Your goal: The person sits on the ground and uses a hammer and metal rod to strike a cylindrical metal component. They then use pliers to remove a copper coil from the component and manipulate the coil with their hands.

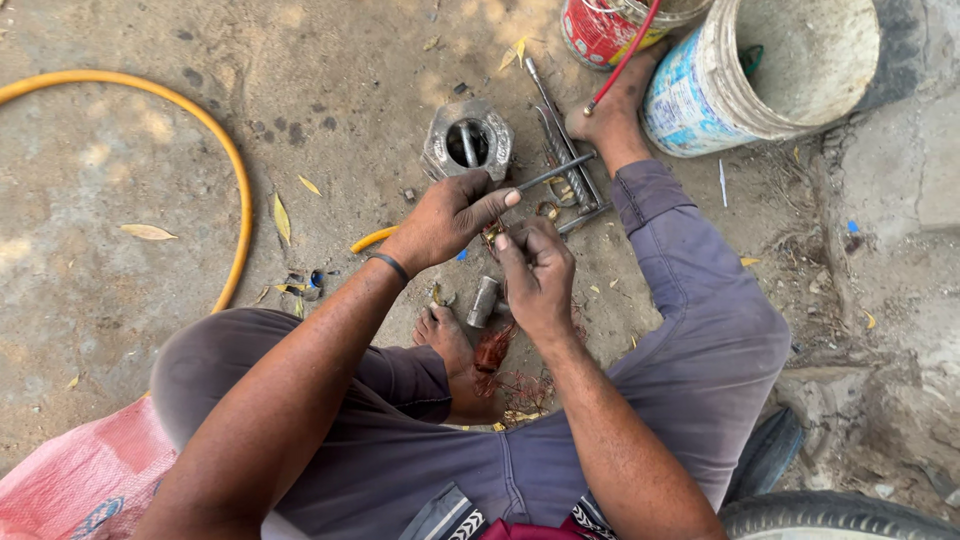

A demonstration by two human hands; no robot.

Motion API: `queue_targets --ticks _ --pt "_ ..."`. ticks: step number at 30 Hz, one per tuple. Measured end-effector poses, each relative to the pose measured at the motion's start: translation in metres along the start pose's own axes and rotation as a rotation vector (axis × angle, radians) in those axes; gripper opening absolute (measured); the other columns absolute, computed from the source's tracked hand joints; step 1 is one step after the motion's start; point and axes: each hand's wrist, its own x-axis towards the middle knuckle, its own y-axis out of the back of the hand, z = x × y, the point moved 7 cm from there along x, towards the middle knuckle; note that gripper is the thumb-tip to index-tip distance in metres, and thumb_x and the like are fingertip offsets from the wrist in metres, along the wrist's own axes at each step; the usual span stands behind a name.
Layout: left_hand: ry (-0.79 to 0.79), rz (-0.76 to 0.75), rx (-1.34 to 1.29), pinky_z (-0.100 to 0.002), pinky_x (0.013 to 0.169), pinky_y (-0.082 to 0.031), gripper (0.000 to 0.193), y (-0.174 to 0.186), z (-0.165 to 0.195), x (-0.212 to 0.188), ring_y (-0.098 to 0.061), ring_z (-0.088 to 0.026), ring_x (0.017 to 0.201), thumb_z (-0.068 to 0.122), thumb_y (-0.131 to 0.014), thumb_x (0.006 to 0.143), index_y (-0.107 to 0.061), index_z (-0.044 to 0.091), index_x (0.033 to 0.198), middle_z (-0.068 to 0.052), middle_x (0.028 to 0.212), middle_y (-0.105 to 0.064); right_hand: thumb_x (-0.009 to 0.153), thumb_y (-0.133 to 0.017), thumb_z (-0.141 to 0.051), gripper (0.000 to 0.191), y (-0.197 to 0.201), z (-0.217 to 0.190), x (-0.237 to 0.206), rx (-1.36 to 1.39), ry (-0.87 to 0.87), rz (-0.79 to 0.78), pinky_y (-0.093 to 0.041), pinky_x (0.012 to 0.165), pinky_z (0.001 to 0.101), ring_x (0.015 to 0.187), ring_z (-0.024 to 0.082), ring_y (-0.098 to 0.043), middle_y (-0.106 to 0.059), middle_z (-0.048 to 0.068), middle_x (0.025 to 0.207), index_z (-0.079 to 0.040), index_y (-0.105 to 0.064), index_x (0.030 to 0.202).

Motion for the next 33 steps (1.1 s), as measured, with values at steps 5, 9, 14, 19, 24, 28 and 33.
queue_targets --ticks 5,9,14,19,24,28,33 --pt "-0.186 -0.004 0.018 -0.042 0.068 -0.049 0.048 -0.003 0.029 -0.007 -0.062 -0.022 0.072 0.049 -0.056 0.104 -0.06 0.002 0.097 -0.011 0.078 -0.06 0.105 -0.062 -0.014 0.024 0.015 0.014 0.008 0.119 -0.136 0.113 -0.048 0.058 0.0261 0.068 0.008 -0.055 -0.059 0.001 0.079 -0.005 -0.059 0.083" --pt "-0.284 0.008 -0.139 -0.038 0.07 -0.052 0.04 -0.002 0.044 -0.019 -0.064 -0.018 0.076 0.043 -0.057 0.104 -0.057 0.003 0.103 -0.008 0.081 -0.064 0.101 -0.062 -0.014 0.02 0.004 0.04 0.002 0.471 -0.544 0.083 -0.046 0.042 0.0257 0.051 0.008 -0.056 -0.061 0.001 0.068 -0.004 -0.063 0.083" --pt "-0.25 -0.087 -0.179 -0.036 0.073 -0.054 0.041 -0.008 0.038 -0.013 -0.066 -0.016 0.081 0.045 -0.057 0.105 -0.063 0.004 0.103 -0.006 0.084 -0.068 0.1 -0.069 -0.015 0.017 0.009 0.026 0.007 0.253 -0.367 0.077 -0.042 0.05 0.0205 0.061 0.005 -0.052 -0.059 0.001 0.075 -0.004 -0.062 0.089" --pt "0.003 -0.043 -0.038 -0.039 0.068 -0.052 0.049 -0.009 0.006 -0.001 -0.063 -0.019 0.074 0.05 -0.056 0.103 -0.063 0.002 0.095 -0.012 0.077 -0.063 0.097 -0.073 -0.016 0.016 0.022 -0.009 0.01 0.003 -0.041 0.155 -0.052 0.071 0.0247 0.082 0.007 -0.059 -0.061 0.0 0.098 -0.005 -0.061 0.1" --pt "0.041 0.018 0.071 -0.043 0.065 -0.053 0.052 -0.009 -0.007 0.004 -0.067 -0.024 0.068 0.052 -0.056 0.1 -0.064 0.002 0.09 -0.012 0.071 -0.065 0.091 -0.078 -0.019 0.019 -0.002 -0.04 0.003 -0.361 0.223 0.025 -0.048 0.1 0.0447 0.119 0.025 -0.051 -0.054 0.011 0.12 -0.004 -0.068 0.096" --pt "0.105 0.096 0.093 -0.045 0.065 -0.052 0.051 -0.004 -0.017 0.005 -0.067 -0.027 0.064 0.05 -0.053 0.102 -0.061 0.002 0.086 -0.013 0.066 -0.064 0.097 -0.074 -0.023 0.022 -0.014 -0.038 0.0 -0.385 0.175 -0.04 -0.044 0.105 0.046 0.123 0.028 -0.047 -0.053 0.014 0.125 -0.003 -0.066 0.095" --pt "0.09 0.119 -0.008 -0.042 0.059 -0.051 0.051 0.007 -0.022 0.007 -0.062 -0.02 0.061 0.048 -0.051 0.105 -0.06 0.003 0.081 -0.01 0.064 -0.061 0.092 -0.074 -0.022 0.019 -0.021 -0.045 -0.008 -0.509 0.357 -0.097 -0.04 0.106 0.0511 0.123 0.03 -0.044 -0.05 0.016 0.123 -0.005 -0.067 0.086"
